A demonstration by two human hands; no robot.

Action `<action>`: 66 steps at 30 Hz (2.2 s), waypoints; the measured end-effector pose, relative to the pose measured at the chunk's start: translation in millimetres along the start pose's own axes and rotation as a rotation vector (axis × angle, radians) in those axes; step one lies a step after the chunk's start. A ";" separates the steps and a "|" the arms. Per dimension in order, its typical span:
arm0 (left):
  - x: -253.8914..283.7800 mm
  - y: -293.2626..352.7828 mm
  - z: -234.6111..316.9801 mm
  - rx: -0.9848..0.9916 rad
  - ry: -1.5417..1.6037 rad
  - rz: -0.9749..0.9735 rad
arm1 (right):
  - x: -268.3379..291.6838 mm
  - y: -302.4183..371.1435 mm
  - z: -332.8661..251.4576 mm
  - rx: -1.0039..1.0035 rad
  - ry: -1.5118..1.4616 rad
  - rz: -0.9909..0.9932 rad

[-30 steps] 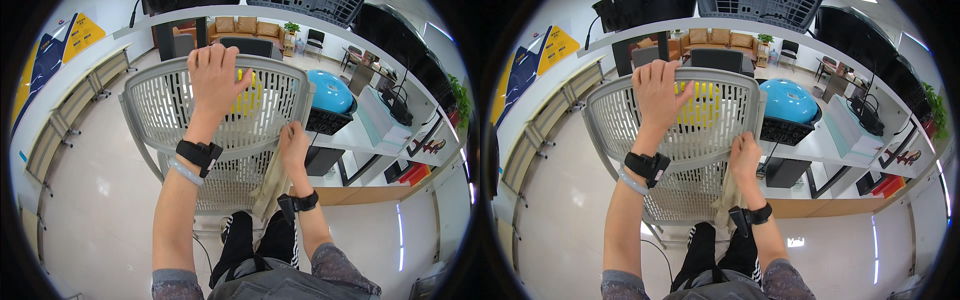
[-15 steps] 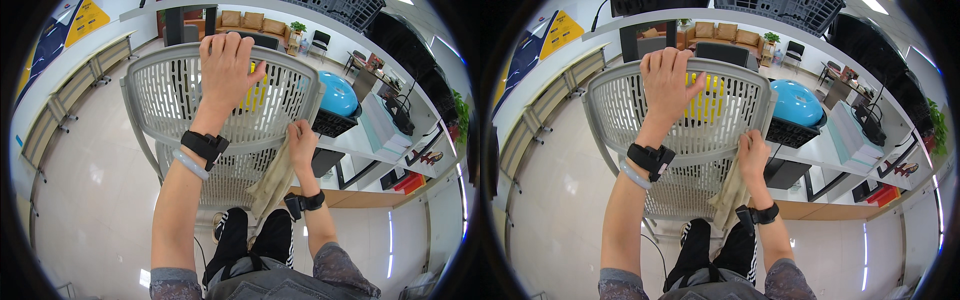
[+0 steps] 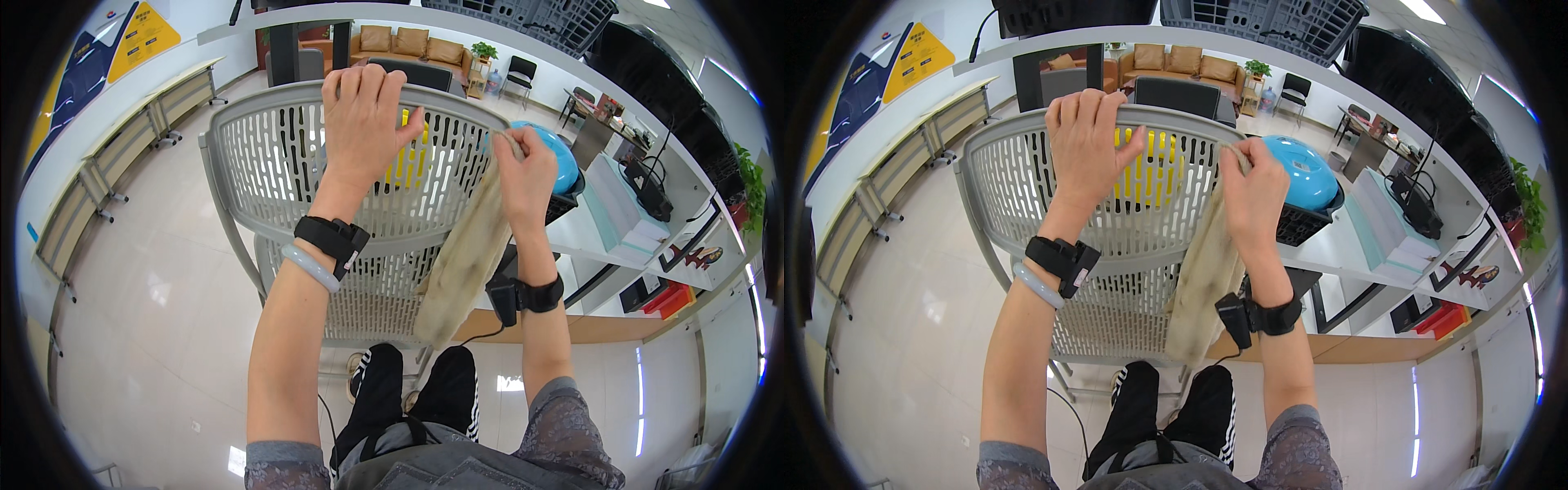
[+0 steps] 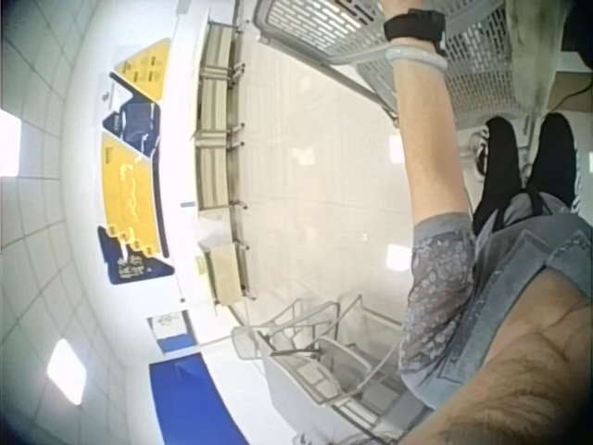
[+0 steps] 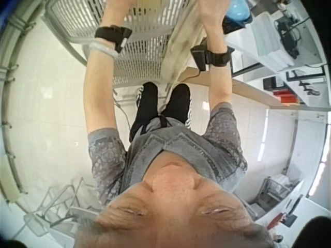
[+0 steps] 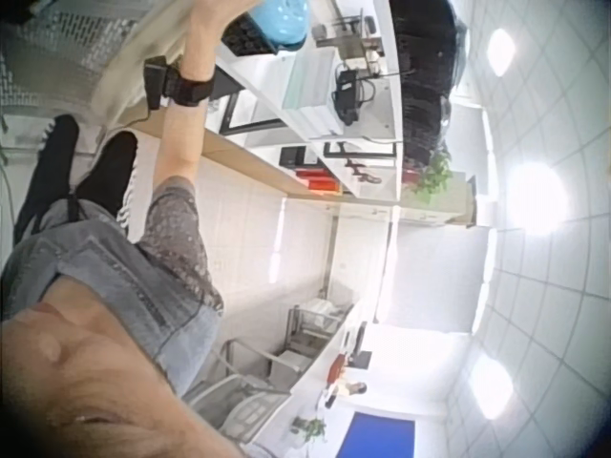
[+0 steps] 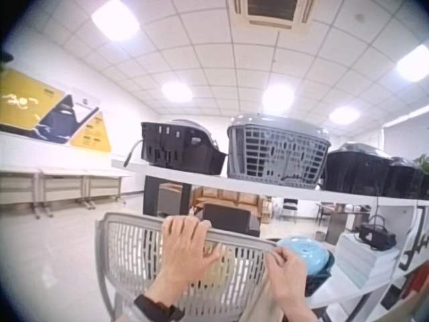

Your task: The person wipes the legs, frame, and backrest of a plastic chair using a cloth.

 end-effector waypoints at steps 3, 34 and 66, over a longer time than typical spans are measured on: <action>1.7 -0.5 0.2 0.009 0.000 0.013 | -6.9 -12.1 4.9 -0.057 0.056 -0.070; 1.1 0.3 -0.9 0.004 0.027 0.033 | -24.0 -20.7 12.1 -0.020 0.088 -0.092; -1.7 1.3 -2.5 0.018 0.021 0.037 | -45.3 26.1 49.9 -0.180 0.050 -0.240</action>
Point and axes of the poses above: each hand's wrist, its own y-axis away from the middle knuckle, its own x-axis out of the back of the hand, z = x × y, the point moved 7 cm from there along -y, towards the middle knuckle, and after that the axes turned 14 degrees about -z, right-handed, at the moved point
